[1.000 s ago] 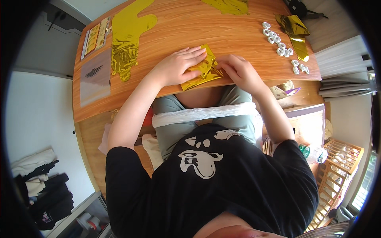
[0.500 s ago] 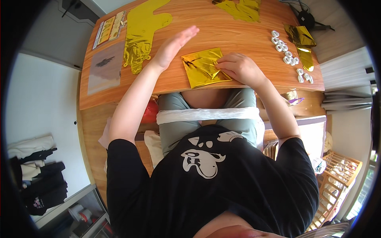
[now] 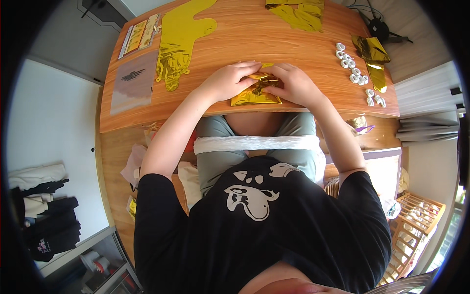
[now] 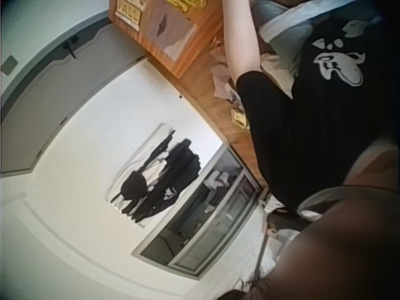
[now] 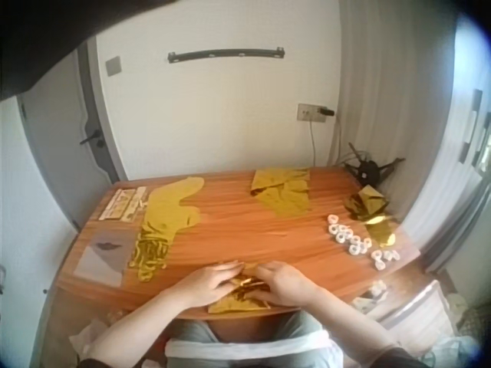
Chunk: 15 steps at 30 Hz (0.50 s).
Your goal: Folding gold foil balloons into compact squares at a table.
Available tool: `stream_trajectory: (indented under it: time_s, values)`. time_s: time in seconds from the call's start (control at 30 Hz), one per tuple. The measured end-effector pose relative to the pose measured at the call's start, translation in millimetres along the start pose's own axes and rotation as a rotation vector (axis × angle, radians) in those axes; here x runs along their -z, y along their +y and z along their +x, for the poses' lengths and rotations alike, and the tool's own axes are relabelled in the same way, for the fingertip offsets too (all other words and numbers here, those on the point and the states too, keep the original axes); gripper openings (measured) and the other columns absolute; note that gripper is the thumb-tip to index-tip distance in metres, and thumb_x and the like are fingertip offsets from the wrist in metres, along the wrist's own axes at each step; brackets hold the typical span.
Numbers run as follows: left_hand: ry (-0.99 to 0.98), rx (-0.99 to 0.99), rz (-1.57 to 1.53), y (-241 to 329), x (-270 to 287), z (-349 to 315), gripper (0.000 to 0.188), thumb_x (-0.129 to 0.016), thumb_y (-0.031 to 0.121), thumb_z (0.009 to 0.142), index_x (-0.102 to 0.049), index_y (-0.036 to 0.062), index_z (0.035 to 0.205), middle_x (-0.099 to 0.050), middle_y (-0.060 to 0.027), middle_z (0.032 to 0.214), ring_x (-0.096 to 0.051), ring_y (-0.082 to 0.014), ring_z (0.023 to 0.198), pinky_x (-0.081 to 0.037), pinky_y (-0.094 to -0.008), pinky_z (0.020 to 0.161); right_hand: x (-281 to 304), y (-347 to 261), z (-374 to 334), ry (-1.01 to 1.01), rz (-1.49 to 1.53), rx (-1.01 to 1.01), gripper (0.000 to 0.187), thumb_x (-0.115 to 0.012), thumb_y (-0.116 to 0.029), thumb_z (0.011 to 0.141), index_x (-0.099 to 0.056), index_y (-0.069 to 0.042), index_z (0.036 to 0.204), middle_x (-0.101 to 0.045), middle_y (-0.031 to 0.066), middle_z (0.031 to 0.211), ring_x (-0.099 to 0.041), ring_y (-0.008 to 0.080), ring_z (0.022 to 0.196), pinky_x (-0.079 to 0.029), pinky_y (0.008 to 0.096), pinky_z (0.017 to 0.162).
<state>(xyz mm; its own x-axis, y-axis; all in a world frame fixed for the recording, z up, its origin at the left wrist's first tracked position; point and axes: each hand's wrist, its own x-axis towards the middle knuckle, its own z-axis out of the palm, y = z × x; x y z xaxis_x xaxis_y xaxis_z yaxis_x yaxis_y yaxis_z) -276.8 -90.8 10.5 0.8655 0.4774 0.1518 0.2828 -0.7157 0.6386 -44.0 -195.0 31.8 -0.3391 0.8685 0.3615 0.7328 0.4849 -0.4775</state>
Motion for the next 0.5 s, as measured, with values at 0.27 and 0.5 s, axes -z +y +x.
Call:
stream_trajectory:
  time_s: [0.27,0.5]
  values:
    - [0.502,0.404,0.104,12,25,-33,0.043,-0.065,0.019,0.098,-0.062,0.0022,0.138,-0.065,-0.0159,0.134,-0.065,-0.0252,0.117,-0.052,-0.0379,0.100,-25,2,8,0.180,-0.067,0.018,0.023,-0.071,-0.024,0.094,-0.071,-0.001,0.098,-0.068,0.0182,0.096,-0.065,0.0404,0.089,-0.053,0.0460,0.079]
    - [0.496,0.573,-0.018,25,-6,-35,0.059,-0.077,0.034,0.091,-0.060,-0.0032,0.134,-0.074,-0.0156,0.098,-0.071,-0.0238,0.088,-0.056,-0.0353,0.080,-23,-13,12,0.138,-0.019,-0.218,0.030,-0.067,-0.025,0.098,-0.063,0.003,0.087,-0.062,0.0229,0.082,-0.062,0.0429,0.083,-0.049,0.0496,0.073]
